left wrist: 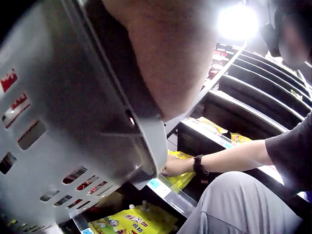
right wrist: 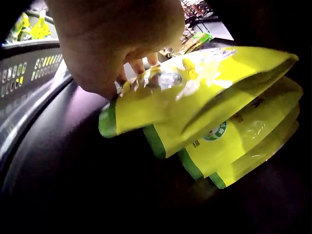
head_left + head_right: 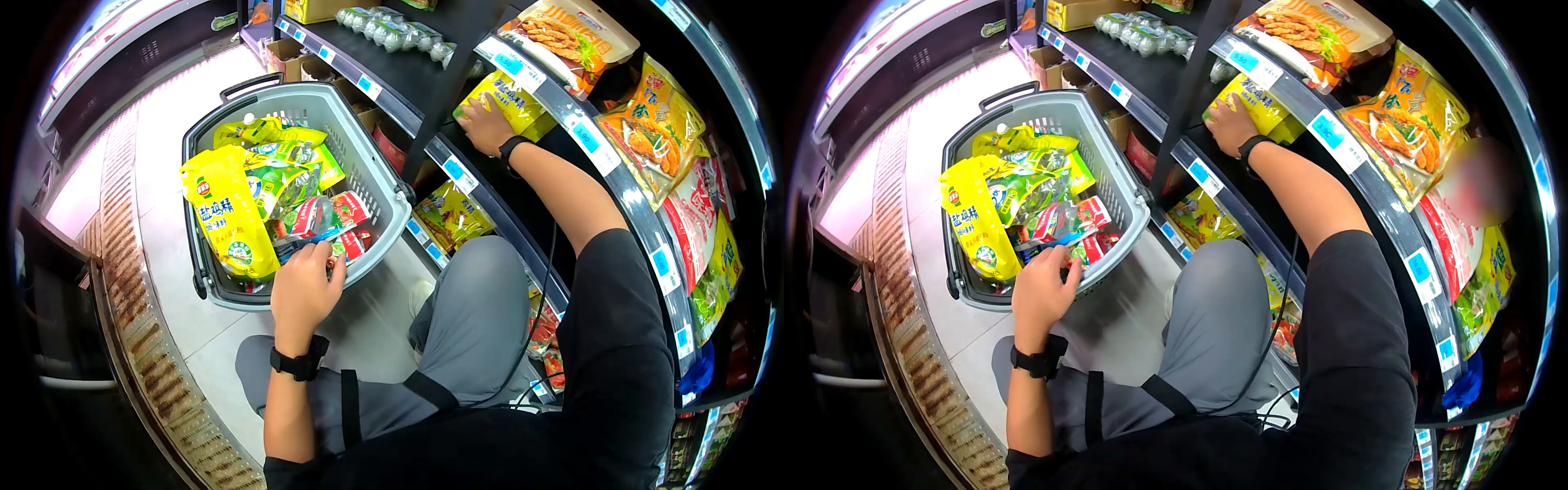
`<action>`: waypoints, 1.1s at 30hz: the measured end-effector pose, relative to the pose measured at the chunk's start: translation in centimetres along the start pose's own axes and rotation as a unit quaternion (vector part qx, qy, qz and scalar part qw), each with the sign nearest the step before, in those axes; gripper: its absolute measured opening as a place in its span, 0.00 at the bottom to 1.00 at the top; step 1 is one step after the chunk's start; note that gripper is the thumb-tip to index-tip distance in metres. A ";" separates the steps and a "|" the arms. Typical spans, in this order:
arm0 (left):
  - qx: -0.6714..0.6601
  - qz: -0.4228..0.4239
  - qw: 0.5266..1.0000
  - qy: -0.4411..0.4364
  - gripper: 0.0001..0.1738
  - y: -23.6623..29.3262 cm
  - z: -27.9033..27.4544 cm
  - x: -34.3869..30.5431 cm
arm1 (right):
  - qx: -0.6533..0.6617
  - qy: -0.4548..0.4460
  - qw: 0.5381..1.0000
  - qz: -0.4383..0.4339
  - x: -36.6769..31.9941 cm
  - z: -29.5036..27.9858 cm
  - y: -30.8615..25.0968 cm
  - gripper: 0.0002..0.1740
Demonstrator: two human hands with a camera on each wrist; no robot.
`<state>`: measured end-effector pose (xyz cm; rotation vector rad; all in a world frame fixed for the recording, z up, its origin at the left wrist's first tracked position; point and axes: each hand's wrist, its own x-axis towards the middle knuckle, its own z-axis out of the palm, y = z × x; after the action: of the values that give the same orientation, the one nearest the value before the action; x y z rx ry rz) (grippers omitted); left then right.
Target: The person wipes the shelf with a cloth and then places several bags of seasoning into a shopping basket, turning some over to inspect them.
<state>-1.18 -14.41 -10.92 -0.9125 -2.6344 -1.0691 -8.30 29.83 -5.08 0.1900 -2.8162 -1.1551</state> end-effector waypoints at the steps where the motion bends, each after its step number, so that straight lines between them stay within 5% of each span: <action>1: 0.003 0.005 1.000 0.005 0.11 0.0 0.1 0.0 | -0.038 -0.057 0.998 0.000 0.3 0.4 -0.1 0.21; 16: 0.033 0.009 0.999 -0.007 0.11 -0.2 0.0 -0.1 | -0.138 0.006 0.989 -0.050 -0.7 2.4 0.4 0.25; 18: 0.028 0.006 1.000 -0.004 0.12 -0.1 0.0 -0.2 | 0.134 -0.033 0.990 0.036 0.1 1.7 0.0 0.25; 20: 0.030 0.013 0.999 -0.003 0.12 -0.3 0.1 -0.3 | 0.234 0.034 0.971 -0.042 0.1 1.3 -0.1 0.25; 23: 0.026 0.012 1.000 0.005 0.11 -0.3 0.3 -0.3 | 0.051 0.141 0.985 -0.091 -1.1 0.0 -0.2 0.25; 28: 0.016 0.016 1.000 0.005 0.10 -0.5 0.4 -0.3 | 0.280 0.238 0.925 0.096 -4.2 -3.2 -0.7 0.09; 33: 0.012 0.011 1.000 0.004 0.11 -0.5 0.4 -0.3 | 0.341 0.092 0.892 0.283 -8.7 -2.2 -1.3 0.16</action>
<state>-1.18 -14.58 -11.56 -0.9281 -2.6192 -1.0309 0.69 28.63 -4.76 -0.4302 -2.6812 -0.0124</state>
